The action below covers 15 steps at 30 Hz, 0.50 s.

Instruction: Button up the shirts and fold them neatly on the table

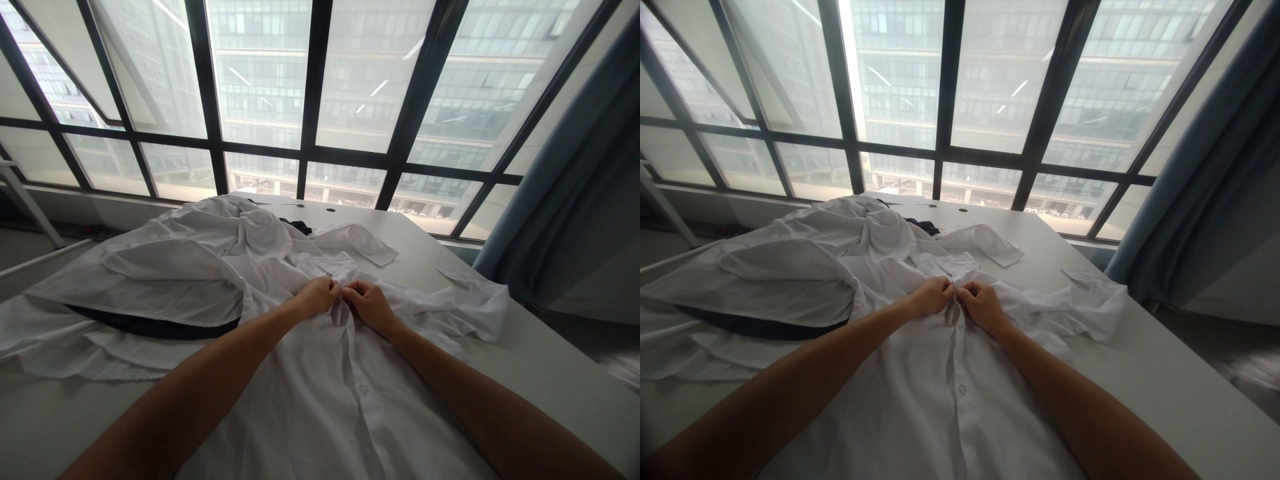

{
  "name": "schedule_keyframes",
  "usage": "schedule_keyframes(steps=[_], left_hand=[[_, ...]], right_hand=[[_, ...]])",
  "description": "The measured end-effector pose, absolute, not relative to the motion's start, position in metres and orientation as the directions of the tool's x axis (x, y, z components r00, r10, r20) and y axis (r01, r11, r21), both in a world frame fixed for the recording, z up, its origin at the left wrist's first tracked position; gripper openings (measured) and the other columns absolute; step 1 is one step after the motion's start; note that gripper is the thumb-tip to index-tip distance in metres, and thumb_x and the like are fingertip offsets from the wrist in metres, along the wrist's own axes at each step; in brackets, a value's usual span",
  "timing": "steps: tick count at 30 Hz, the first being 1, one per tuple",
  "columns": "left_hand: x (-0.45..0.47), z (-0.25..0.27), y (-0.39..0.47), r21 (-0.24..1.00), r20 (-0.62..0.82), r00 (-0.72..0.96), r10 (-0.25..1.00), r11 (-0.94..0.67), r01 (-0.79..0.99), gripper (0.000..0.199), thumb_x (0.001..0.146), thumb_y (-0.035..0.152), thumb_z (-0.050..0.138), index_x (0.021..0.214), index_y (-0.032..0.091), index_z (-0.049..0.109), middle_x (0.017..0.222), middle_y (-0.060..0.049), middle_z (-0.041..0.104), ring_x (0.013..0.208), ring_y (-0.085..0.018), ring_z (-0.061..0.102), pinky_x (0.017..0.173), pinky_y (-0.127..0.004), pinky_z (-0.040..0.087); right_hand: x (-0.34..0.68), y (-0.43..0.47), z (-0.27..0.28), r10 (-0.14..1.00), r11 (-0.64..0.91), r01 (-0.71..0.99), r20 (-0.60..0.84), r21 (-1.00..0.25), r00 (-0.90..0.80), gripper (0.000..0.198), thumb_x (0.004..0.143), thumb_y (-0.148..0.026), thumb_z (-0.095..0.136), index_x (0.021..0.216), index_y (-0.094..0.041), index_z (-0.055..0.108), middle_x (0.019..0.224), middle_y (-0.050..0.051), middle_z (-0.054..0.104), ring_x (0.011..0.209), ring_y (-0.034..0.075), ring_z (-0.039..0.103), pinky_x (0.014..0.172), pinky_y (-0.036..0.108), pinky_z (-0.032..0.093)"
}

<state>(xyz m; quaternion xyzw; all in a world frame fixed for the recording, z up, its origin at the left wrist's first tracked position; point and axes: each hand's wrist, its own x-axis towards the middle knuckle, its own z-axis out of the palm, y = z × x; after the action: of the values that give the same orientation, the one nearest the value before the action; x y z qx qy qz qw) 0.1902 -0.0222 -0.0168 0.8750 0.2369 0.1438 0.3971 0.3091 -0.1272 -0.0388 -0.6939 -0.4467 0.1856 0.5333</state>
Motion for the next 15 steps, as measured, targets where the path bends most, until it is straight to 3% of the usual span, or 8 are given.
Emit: schedule_keyframes(steps=[4, 7, 12, 15], left_hand=[[0.190, -0.019, -0.023, 0.662, 0.193, 0.818, 0.541, -0.688, 0.298, 0.021, 0.088, 0.024, 0.048, 0.076, 0.014, 0.061, 0.065, -0.004, 0.062, 0.061, -0.014, 0.056, 0.057, -0.023, 0.037], [0.188, -0.022, -0.022, 0.556, 0.246, 0.812, 0.529, -0.764, 0.329, 0.023, 0.091, 0.028, 0.046, 0.088, 0.014, 0.063, 0.082, -0.009, 0.067, 0.076, -0.020, 0.061, 0.068, -0.027, 0.042], [0.181, -0.027, -0.018, 0.280, 0.358, 0.831, 0.425, -0.898, 0.339, 0.021, 0.086, 0.027, 0.053, 0.100, 0.016, 0.064, 0.107, -0.013, 0.064, 0.104, -0.027, 0.056, 0.088, -0.035, 0.043], [0.179, -0.029, -0.015, 0.186, 0.383, 0.834, 0.398, -0.917, 0.352, 0.026, 0.089, 0.029, 0.049, 0.106, 0.016, 0.064, 0.119, -0.014, 0.060, 0.112, -0.028, 0.052, 0.095, -0.041, 0.040]], right_hand=[[0.310, -0.128, -0.036, 0.843, -0.045, 0.334, 0.144, -0.941, 0.519, 0.026, 0.072, -0.044, 0.061, 0.066, -0.019, 0.056, 0.050, -0.004, 0.054, 0.040, 0.010, 0.042, 0.039, 0.023, 0.030], [0.310, -0.128, -0.032, 0.881, -0.074, 0.388, 0.122, -0.919, 0.457, 0.026, 0.075, -0.044, 0.057, 0.065, -0.020, 0.054, 0.048, -0.005, 0.051, 0.038, 0.010, 0.040, 0.038, 0.023, 0.029], [0.306, -0.130, -0.034, 0.838, -0.116, 0.751, 0.342, -0.649, 0.425, 0.016, 0.076, -0.032, 0.056, 0.076, -0.018, 0.062, 0.062, 0.002, 0.064, 0.055, 0.015, 0.056, 0.053, 0.025, 0.039], [0.306, -0.130, -0.033, 0.859, -0.181, 0.853, 0.343, -0.489, 0.379, 0.017, 0.077, -0.026, 0.054, 0.087, -0.017, 0.065, 0.064, 0.004, 0.067, 0.058, 0.016, 0.059, 0.057, 0.025, 0.040]])
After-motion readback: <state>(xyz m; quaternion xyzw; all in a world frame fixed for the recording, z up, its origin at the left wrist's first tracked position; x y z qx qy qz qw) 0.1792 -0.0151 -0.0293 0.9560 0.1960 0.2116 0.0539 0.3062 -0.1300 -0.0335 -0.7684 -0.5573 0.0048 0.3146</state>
